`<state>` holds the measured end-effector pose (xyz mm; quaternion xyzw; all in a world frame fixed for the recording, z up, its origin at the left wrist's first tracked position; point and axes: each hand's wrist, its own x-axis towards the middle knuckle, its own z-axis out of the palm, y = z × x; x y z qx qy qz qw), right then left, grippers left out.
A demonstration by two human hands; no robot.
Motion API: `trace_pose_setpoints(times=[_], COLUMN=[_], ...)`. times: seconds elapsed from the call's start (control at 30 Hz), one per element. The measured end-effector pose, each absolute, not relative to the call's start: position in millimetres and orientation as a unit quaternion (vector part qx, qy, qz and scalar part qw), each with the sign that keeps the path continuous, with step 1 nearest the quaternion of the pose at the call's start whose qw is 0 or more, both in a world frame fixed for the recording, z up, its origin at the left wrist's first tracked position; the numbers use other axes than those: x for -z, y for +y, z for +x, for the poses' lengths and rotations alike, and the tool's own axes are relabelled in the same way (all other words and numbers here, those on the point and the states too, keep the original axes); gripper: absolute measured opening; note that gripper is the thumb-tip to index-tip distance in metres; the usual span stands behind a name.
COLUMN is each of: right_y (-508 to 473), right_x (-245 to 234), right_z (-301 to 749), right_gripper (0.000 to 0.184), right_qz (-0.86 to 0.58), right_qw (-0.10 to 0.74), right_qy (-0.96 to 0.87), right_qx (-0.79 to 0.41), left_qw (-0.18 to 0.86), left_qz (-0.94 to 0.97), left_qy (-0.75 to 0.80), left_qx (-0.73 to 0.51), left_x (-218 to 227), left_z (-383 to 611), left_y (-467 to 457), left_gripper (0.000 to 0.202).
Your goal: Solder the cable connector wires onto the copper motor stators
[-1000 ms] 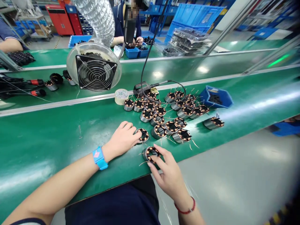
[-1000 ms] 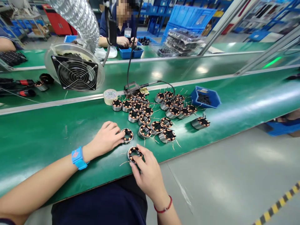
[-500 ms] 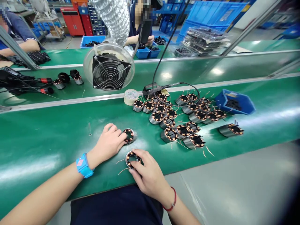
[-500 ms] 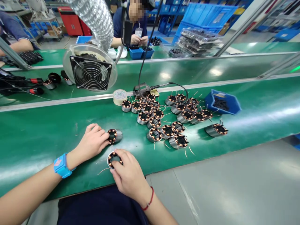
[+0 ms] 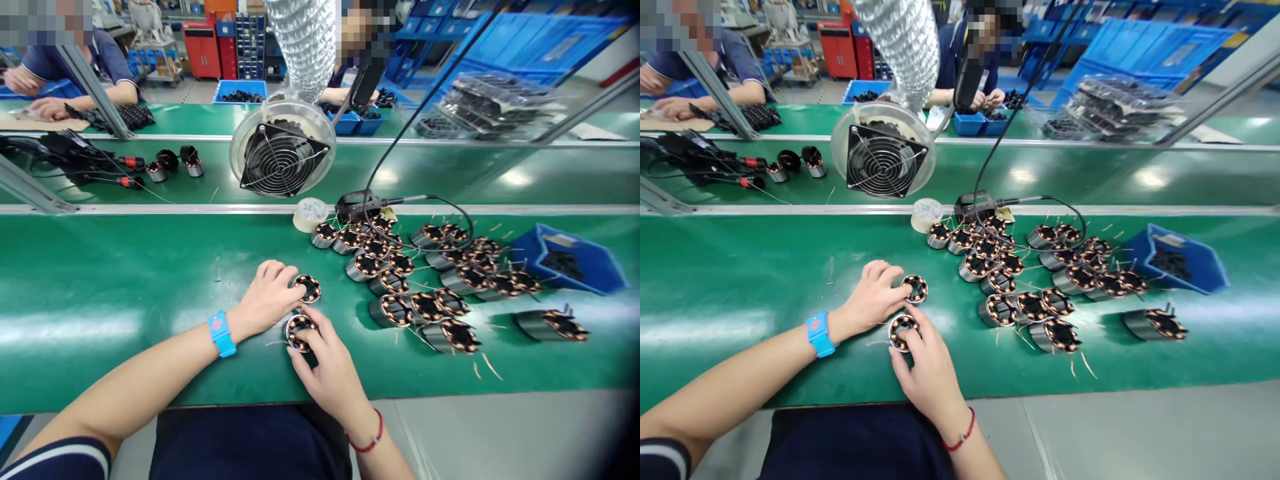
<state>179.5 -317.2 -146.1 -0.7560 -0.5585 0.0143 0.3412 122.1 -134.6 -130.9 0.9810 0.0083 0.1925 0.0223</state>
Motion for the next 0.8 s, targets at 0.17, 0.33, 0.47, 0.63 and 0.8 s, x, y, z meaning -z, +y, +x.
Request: trace_pose_setpoints(times=[0.17,0.33,0.47,0.63,0.8], right_y=[-314.6,-325.0,-332.9,-328.6,-303.1], right_x=[151.3,147.6,143.0,144.5,128.7], right_z=[177.6,160.3,160.8,207.2,228.0], right_gripper=[0.009,0.01,0.011,0.013,0.032], right_qz=[-0.774,-0.747,-0.705,-0.776,-0.809], right_qw=[0.357,0.37,0.354,0.276,0.281], right_qy=[-0.523,-0.551,-0.612,-0.566,-0.473], right_qx=[0.013,-0.022,-0.054,0.038,0.207], left_qw=[-0.013,-0.027,-0.001,0.098,0.345], left_qz=[0.983,0.987,0.991,0.989,0.923], left_qy=[-0.028,0.006,0.016,-0.046,0.062], left_qx=[-0.183,-0.16,-0.135,-0.102,-0.156], left_x=[124.4,120.5,119.2,111.8,109.7], left_z=[135.2,147.2,147.9,121.5,92.5], left_y=[-125.8,-105.9,-88.3,-81.7,-77.8], left_gripper=[0.016,0.018,0.02,0.022,0.026])
